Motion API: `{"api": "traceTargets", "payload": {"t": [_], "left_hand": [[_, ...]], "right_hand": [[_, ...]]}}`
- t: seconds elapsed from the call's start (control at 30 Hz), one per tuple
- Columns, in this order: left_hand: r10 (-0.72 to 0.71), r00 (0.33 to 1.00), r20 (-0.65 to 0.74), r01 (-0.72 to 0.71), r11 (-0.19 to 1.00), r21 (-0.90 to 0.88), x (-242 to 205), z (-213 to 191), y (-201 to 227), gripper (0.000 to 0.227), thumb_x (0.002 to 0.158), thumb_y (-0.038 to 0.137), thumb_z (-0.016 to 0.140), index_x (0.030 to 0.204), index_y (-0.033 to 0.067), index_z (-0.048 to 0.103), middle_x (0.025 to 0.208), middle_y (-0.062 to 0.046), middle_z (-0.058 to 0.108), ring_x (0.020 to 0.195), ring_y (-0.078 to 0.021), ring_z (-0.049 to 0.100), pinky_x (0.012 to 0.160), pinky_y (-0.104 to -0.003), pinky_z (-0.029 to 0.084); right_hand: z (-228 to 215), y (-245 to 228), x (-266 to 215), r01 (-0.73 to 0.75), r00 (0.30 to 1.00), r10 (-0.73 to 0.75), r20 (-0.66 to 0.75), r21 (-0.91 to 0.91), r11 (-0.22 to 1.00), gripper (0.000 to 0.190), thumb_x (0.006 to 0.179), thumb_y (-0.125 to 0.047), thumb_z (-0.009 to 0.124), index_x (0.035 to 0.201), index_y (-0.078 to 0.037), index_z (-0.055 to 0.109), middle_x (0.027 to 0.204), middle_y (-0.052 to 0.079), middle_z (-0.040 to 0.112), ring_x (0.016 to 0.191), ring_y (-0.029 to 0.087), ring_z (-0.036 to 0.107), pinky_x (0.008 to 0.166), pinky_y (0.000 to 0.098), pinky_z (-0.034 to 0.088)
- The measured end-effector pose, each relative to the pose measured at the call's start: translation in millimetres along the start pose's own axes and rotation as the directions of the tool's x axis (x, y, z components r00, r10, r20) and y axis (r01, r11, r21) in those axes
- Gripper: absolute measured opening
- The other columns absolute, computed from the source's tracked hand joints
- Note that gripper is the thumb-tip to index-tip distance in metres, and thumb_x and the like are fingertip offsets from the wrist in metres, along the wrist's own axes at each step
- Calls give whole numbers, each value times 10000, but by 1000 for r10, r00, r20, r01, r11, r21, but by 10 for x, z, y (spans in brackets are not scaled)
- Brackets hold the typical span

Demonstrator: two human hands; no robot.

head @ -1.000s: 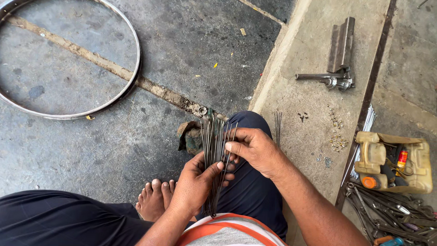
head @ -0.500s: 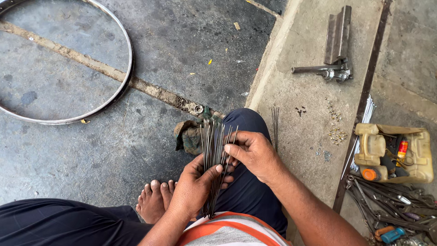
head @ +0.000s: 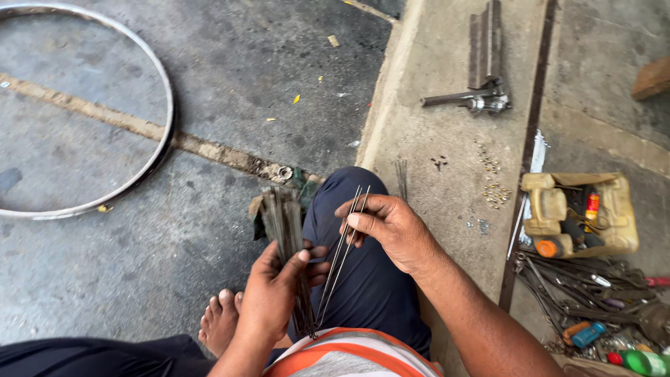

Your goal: The person gathers scattered metal rods from the floor and wipes them with a cloth. The person then picks up a rag and wipes the bundle of rods before placing them down.

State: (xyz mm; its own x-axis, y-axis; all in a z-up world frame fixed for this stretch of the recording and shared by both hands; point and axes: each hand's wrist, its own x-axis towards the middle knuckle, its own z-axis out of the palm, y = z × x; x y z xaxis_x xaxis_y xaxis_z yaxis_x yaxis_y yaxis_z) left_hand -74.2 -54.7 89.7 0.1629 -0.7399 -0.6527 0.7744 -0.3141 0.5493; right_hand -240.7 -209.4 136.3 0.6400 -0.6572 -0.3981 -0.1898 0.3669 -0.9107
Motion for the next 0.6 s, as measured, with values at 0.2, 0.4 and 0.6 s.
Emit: {"api": "traceTargets", "payload": {"t": [0.2,0.4,0.6], "left_hand": [[-69,993,-101,76,995,65,-22,48,120,176,979,68,567,1127,-3,629,1056,-195,774,842,-255,761,721,-373,628],[-32,996,-87,36,999,41,-19,-11,45,191,971,67,569,1136,-16,618,1038,-205,758,793,-268,747,680,-383,618],[-29,991,-134,40,996,79,-36,-26,79,228,978,79,571,1172,-32,618,1046,-213,756,797,-277,739,688,-390,614]], "right_hand": [[-137,-130,-96,37,998,-38,-55,-9,999,201,979,-116,665,1099,21,751,870,96,748,753,136,695,690,279,585],[-896,-380,-171,-75,954,-17,-300,-290,954,193,922,-78,678,1078,-8,766,815,81,751,676,122,679,614,277,581],[-1760,167,46,-519,832,264,-489,-513,684,172,939,-118,693,1078,-48,767,814,98,738,622,142,648,558,316,560]]}}
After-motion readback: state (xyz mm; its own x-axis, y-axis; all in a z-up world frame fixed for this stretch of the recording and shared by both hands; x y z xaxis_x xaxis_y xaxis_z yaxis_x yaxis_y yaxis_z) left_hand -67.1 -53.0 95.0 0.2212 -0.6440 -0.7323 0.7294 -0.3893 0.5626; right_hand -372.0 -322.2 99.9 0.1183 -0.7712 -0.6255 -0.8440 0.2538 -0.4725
